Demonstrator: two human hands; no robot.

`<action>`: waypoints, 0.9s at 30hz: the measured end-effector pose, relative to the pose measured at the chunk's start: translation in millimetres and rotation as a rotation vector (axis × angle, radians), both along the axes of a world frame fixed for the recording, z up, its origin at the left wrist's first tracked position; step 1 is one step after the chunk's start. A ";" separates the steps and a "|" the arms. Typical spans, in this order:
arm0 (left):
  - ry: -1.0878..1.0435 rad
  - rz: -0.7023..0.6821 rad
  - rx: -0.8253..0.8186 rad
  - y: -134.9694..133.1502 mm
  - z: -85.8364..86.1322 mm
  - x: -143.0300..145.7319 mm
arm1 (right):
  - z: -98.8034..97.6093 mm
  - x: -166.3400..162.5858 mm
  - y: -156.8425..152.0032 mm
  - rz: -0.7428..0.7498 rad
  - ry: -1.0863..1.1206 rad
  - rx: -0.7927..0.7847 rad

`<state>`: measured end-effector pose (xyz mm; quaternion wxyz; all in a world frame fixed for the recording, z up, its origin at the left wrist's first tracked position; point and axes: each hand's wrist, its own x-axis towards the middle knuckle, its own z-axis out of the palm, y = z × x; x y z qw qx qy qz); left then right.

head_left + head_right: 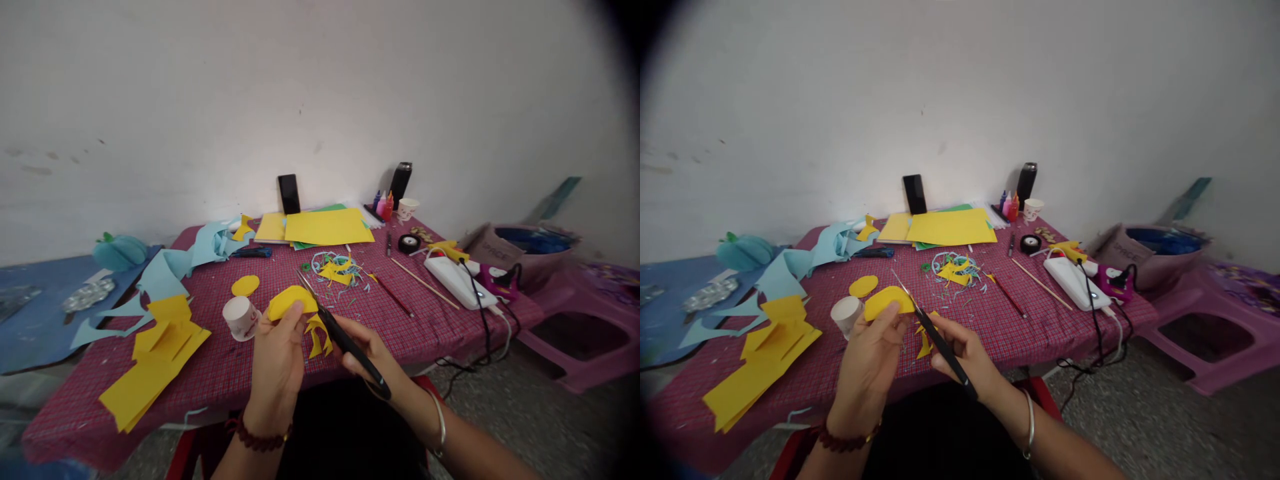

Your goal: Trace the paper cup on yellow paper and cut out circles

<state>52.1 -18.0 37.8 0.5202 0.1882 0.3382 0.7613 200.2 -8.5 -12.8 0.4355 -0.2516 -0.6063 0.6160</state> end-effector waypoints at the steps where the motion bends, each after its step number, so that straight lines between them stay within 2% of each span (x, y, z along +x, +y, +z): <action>1: 0.000 -0.001 0.006 0.2 0.8 -0.5 | -0.6 -0.2 0.4 -0.002 0.003 0.001; 14: 0.019 -0.040 -0.038 1.8 5.2 -7.7 | 3.4 7.5 -0.6 -0.025 -0.033 0.001; 20: 0.037 -0.073 -0.051 3.8 2.6 -7.3 | 3.0 12.3 -0.3 0.024 0.020 -0.006; 27: 0.140 -0.145 -0.051 6.2 5.1 -11.3 | 4.4 19.3 -0.7 0.038 0.001 -0.018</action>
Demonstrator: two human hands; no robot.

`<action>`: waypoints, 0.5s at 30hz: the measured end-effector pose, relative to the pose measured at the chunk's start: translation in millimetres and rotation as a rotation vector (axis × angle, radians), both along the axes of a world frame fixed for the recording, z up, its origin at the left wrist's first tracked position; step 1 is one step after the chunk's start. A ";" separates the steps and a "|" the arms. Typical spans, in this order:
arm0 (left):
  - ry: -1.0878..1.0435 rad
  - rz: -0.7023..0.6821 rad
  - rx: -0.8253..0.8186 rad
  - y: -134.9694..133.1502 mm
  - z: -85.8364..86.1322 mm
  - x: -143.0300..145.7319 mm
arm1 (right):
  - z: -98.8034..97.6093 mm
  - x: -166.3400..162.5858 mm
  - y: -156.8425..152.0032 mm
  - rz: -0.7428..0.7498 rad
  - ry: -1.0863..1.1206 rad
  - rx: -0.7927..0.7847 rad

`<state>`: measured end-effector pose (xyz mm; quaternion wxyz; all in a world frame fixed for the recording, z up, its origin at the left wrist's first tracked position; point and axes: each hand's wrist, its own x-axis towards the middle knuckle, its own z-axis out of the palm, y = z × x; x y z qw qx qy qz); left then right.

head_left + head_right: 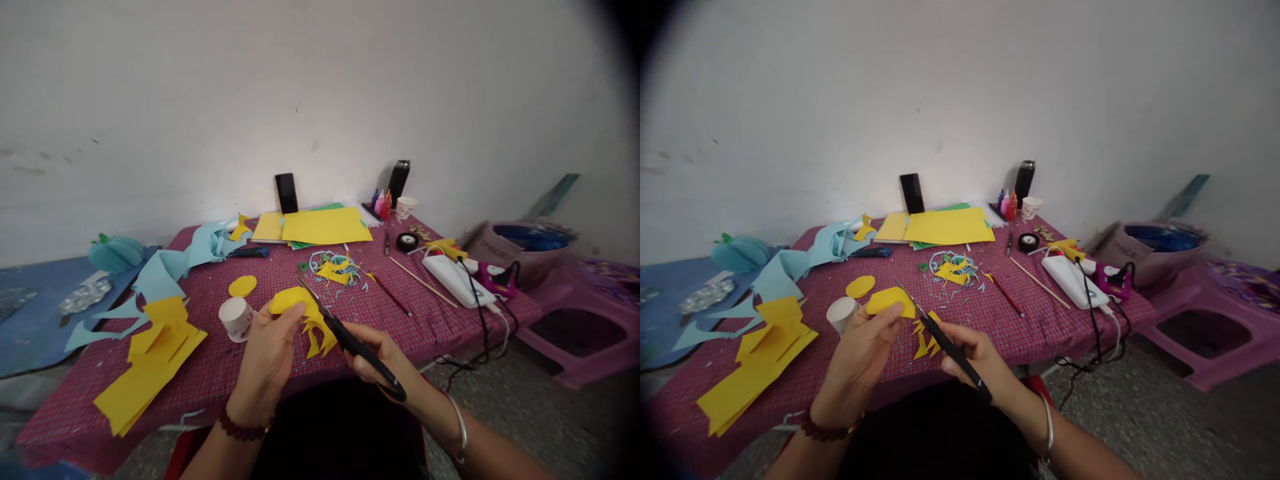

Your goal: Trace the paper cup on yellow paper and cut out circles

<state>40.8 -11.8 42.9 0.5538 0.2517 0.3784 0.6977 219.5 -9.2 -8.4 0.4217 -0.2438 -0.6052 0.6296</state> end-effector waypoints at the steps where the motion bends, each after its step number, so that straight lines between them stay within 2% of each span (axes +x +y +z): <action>1: 0.022 -0.013 0.004 0.3 0.1 -0.9 | 0.7 1.0 -0.2 0.003 -0.002 0.000; 7: 0.129 -0.055 -0.003 3.6 -2.2 -6.9 | -2.9 8.1 -0.8 -0.006 -0.042 -0.045; 12: 0.161 -0.082 -0.062 4.1 -4.9 -10.4 | -10.8 13.8 -1.3 0.069 -0.045 -0.124; 15: 0.156 -0.099 -0.078 1.4 -7.5 -8.3 | -9.6 14.6 -1.9 0.129 -0.053 -0.116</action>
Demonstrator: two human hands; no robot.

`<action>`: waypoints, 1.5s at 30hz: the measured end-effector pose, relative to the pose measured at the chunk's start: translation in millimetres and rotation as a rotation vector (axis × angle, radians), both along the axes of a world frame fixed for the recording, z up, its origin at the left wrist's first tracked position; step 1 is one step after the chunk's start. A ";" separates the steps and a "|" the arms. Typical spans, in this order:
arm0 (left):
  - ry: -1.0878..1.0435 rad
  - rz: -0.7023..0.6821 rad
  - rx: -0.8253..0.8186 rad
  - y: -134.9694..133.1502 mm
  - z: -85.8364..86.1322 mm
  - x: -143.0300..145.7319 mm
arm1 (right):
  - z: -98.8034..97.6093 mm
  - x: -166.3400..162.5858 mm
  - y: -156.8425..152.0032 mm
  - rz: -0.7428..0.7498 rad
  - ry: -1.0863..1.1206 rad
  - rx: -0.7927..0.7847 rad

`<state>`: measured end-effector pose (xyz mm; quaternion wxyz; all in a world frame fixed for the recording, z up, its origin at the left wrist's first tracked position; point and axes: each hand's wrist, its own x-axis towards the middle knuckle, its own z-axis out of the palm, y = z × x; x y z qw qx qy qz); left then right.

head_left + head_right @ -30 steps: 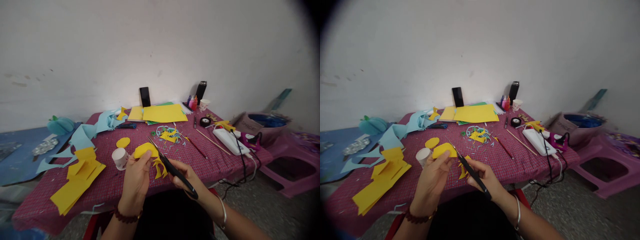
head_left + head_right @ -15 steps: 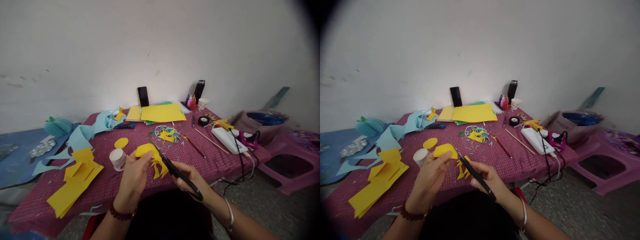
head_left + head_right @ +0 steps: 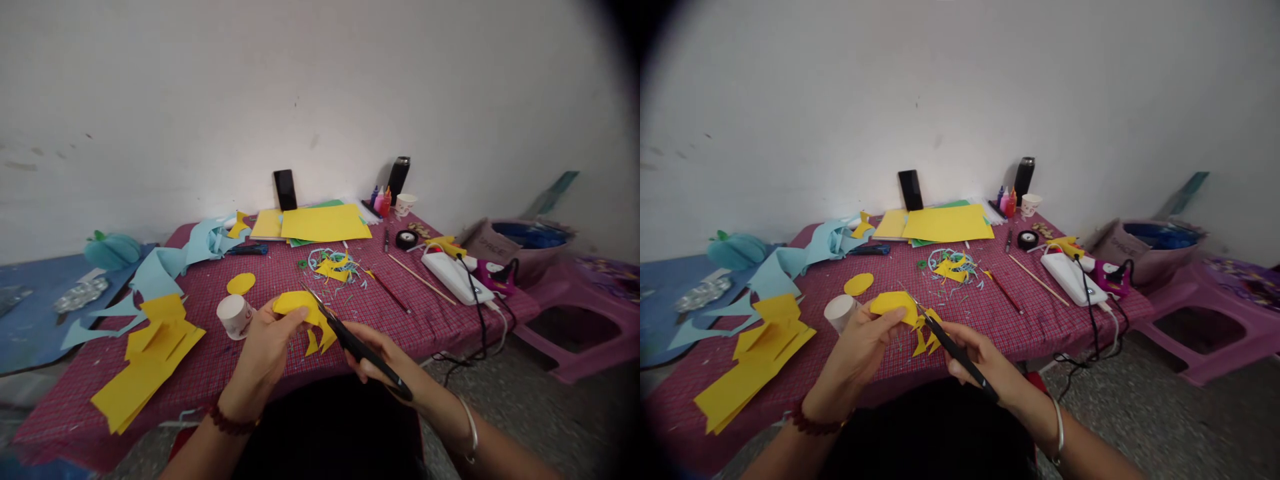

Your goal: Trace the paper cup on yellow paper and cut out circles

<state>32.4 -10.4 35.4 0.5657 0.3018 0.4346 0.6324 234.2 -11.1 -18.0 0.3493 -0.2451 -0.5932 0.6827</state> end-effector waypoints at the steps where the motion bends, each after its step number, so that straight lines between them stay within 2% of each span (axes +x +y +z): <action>1: -0.004 0.000 -0.010 -1.2 -0.9 1.4 | 1.1 -0.2 -0.2 0.014 0.000 0.014; 10: -0.006 0.031 -0.078 -9.8 -3.2 12.7 | -0.7 -0.8 -1.2 0.049 -0.004 0.041; 21: 0.021 0.042 -0.034 -12.8 -7.1 15.1 | -10.5 -7.0 -6.9 -0.031 0.113 -0.009; 30: 0.017 -0.048 -0.044 -13.9 -3.8 7.3 | -4.8 -2.6 -8.5 -0.068 0.079 0.024; 38: 0.039 -0.100 -0.034 -12.7 1.2 6.6 | -0.4 0.1 -9.1 -0.054 0.011 -0.011; 45: 0.027 -0.101 -0.103 -12.7 -8.1 -6.8 | 0.9 18.2 -4.0 -0.067 0.003 -0.045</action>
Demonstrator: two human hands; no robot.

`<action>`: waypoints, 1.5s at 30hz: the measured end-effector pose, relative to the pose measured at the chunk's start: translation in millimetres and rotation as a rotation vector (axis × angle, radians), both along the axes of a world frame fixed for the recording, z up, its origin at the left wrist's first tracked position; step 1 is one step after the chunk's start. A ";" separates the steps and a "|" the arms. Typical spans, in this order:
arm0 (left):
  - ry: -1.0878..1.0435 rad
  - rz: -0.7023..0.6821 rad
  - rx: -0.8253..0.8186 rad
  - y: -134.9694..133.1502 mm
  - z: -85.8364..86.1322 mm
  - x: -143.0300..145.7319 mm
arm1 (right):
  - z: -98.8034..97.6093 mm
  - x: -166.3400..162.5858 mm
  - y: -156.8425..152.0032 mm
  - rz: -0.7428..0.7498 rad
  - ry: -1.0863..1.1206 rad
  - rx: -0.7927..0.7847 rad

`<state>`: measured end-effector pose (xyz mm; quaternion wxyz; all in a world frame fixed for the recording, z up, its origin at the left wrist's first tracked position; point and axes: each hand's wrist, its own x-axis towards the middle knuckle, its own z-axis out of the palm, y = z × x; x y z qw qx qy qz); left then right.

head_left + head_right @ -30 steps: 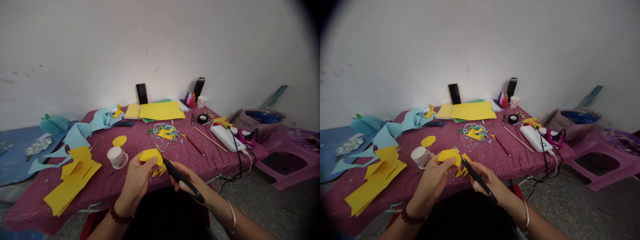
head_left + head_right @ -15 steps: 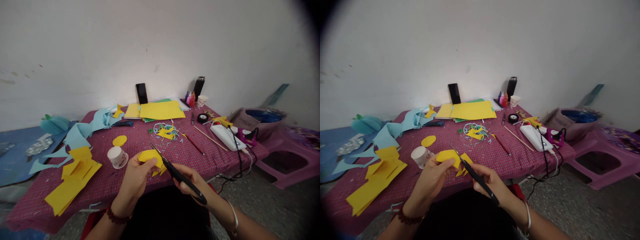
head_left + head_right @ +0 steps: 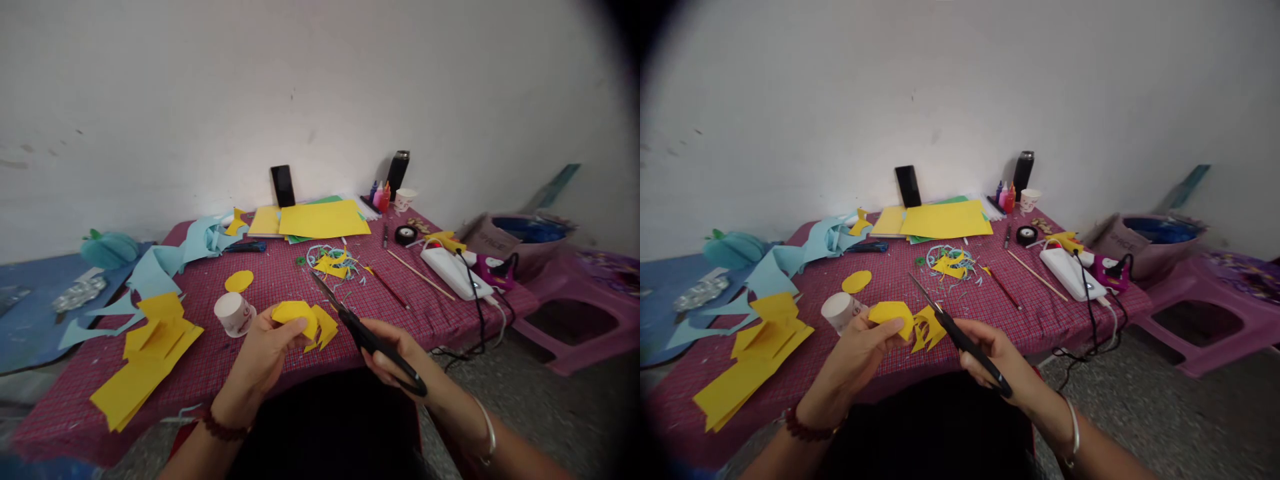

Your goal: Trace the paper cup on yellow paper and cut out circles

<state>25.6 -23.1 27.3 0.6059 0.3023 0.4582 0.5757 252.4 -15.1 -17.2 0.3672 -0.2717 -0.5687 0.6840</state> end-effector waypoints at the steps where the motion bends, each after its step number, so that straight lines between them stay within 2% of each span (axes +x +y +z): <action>1: -0.012 -0.010 -0.006 0.0 -1.1 -2.0 | 2.0 2.5 1.8 0.019 -0.007 0.009; 5: -0.061 -0.041 0.009 -1.7 -0.5 -3.3 | 9.3 4.2 6.1 0.129 -0.045 0.062; 10: -0.064 -0.079 0.009 -5.2 1.7 1.7 | 8.9 -5.0 3.1 0.248 -0.030 0.098; 18: -0.064 -0.066 -0.011 -6.0 0.0 4.1 | 2.0 -12.2 -1.7 0.204 -0.002 0.030; 24: -0.073 -0.072 -0.026 -6.6 3.6 6.3 | -6.9 -11.0 -1.0 0.165 -0.010 0.036; 34: -0.062 -0.055 -0.038 -4.6 5.7 9.9 | -0.5 -12.8 -1.9 0.113 -0.046 0.070; 45: -0.070 -0.090 0.026 -5.1 5.8 12.3 | -9.9 -11.3 -8.5 0.080 0.057 0.015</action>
